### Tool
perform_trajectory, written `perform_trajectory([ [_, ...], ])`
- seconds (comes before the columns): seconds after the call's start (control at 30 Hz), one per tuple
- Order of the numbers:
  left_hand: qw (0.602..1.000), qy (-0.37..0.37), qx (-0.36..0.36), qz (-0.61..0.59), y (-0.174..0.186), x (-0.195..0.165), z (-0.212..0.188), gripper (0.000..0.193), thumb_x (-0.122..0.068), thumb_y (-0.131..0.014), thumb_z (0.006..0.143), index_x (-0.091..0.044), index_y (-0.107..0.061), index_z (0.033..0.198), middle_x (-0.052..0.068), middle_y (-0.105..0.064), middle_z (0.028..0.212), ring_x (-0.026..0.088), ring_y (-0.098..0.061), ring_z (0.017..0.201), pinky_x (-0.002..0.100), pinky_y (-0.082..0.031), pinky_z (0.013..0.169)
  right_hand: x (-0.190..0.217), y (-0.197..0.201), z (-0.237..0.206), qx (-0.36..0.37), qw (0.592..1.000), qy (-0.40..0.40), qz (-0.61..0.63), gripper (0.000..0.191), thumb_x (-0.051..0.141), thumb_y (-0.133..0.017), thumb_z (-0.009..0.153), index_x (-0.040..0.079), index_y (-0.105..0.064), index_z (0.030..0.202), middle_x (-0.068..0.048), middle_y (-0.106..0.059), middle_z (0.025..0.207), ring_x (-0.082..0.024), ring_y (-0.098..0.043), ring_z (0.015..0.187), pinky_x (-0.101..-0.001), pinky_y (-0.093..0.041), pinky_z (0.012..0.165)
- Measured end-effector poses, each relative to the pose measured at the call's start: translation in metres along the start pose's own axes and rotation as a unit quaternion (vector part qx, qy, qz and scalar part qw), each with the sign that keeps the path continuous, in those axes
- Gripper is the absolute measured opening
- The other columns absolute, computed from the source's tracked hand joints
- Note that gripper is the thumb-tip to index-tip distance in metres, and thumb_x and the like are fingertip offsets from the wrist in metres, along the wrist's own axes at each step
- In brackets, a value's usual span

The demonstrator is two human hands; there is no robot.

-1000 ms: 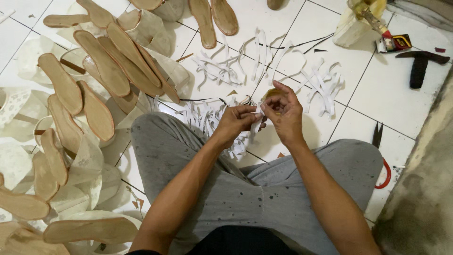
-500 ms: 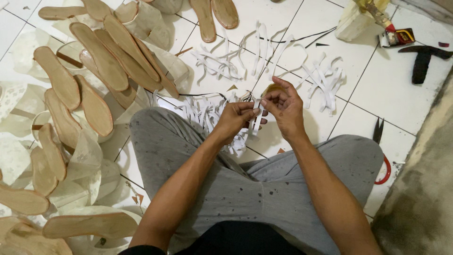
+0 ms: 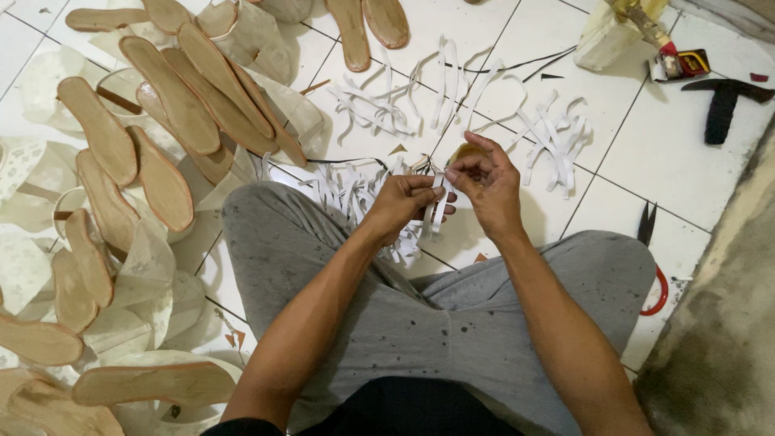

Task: The person sits on the floor applying glue from a small cup onto white strap pieces for sandals, coating each strip by hand and setting the coated strips aside with the pile of sandal soles around them.

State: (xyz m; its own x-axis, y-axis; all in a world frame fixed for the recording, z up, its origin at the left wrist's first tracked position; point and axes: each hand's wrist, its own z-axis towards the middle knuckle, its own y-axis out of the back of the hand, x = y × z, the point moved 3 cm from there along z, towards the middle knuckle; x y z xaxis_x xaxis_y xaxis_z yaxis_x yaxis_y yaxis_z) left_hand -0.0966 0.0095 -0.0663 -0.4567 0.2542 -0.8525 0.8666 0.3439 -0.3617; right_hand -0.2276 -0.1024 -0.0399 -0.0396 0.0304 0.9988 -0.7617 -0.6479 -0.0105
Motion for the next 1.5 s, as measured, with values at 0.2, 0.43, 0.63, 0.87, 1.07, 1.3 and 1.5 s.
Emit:
perform_trajectory([
  [0.2, 1.000, -0.016, -0.002, -0.023, 0.003, 0.003, 0.003, 0.023, -0.009, -0.062, 0.100, 0.007, -0.069, 0.114, 0.016, -0.077, 0.100, 0.022, -0.077, 0.085, 0.034, -0.064, 0.072, -0.001, 0.003, 0.001, -0.002, 0.998, 0.026, -0.063, 0.054, 0.000, -0.074, 0.094, 0.004, -0.054, 0.144, -0.005, -0.074, 0.098, -0.010, -0.067, 0.091, -0.0261, -0.055, 0.084],
  [0.43, 0.997, -0.015, -0.057, -0.057, 0.017, -0.003, 0.005, 0.024, -0.007, -0.064, 0.097, 0.010, -0.067, 0.114, 0.017, -0.077, 0.099, 0.021, -0.077, 0.084, 0.035, -0.065, 0.076, -0.010, 0.034, 0.008, 0.003, 0.881, 0.077, -0.467, 0.056, -0.011, -0.055, 0.088, 0.014, -0.064, 0.137, -0.013, -0.066, 0.130, -0.030, -0.059, 0.116, -0.0404, -0.052, 0.100],
  [0.63, 0.996, -0.009, -0.070, -0.057, 0.020, -0.006, 0.006, 0.025, -0.006, -0.064, 0.097, 0.009, -0.067, 0.116, 0.018, -0.077, 0.098, 0.022, -0.076, 0.084, 0.035, -0.065, 0.077, -0.031, 0.036, 0.011, 0.078, 0.778, 0.043, -0.622, 0.058, -0.009, -0.059, 0.068, 0.016, -0.076, 0.118, -0.023, -0.044, 0.155, -0.046, -0.038, 0.136, -0.0569, -0.037, 0.104],
  [0.87, 0.996, -0.004, -0.063, -0.062, 0.024, -0.007, 0.006, 0.025, -0.006, -0.064, 0.097, 0.010, -0.066, 0.117, 0.017, -0.077, 0.099, 0.022, -0.077, 0.084, 0.035, -0.065, 0.076, -0.001, 0.033, 0.001, 0.064, 0.790, -0.015, -0.610, 0.026, 0.001, -0.059, 0.097, 0.016, -0.078, 0.107, -0.001, -0.065, 0.143, -0.025, -0.053, 0.143, -0.0438, -0.043, 0.119],
  [1.07, 0.998, -0.023, -0.035, -0.044, 0.021, -0.005, 0.005, 0.027, -0.006, -0.063, 0.097, 0.009, -0.067, 0.119, 0.017, -0.077, 0.098, 0.022, -0.077, 0.083, 0.034, -0.065, 0.073, 0.031, -0.006, -0.003, 0.144, 0.899, 0.228, -0.346, 0.080, -0.022, -0.046, 0.077, 0.026, -0.067, 0.137, -0.011, -0.051, 0.156, -0.036, -0.047, 0.139, -0.0448, -0.041, 0.119],
  [1.3, 0.998, -0.017, -0.026, -0.048, 0.017, -0.005, 0.004, 0.027, -0.006, -0.064, 0.098, 0.011, -0.066, 0.119, 0.018, -0.076, 0.096, 0.022, -0.076, 0.080, 0.034, -0.063, 0.068, 0.030, -0.003, -0.003, 0.086, 0.855, 0.227, -0.458, 0.079, -0.020, -0.054, 0.078, 0.031, -0.068, 0.136, -0.010, -0.044, 0.162, -0.037, -0.043, 0.145, -0.0475, -0.038, 0.121],
  [1.5, 0.998, -0.021, -0.031, -0.045, 0.014, -0.009, 0.001, 0.032, -0.006, -0.064, 0.098, 0.010, -0.064, 0.125, 0.018, -0.077, 0.097, 0.022, -0.077, 0.081, 0.033, -0.065, 0.071, 0.029, -0.004, 0.001, 0.083, 0.861, 0.181, -0.469, 0.083, -0.022, -0.051, 0.074, 0.031, -0.069, 0.137, -0.012, -0.043, 0.160, -0.039, -0.041, 0.143, -0.0474, -0.038, 0.119],
])
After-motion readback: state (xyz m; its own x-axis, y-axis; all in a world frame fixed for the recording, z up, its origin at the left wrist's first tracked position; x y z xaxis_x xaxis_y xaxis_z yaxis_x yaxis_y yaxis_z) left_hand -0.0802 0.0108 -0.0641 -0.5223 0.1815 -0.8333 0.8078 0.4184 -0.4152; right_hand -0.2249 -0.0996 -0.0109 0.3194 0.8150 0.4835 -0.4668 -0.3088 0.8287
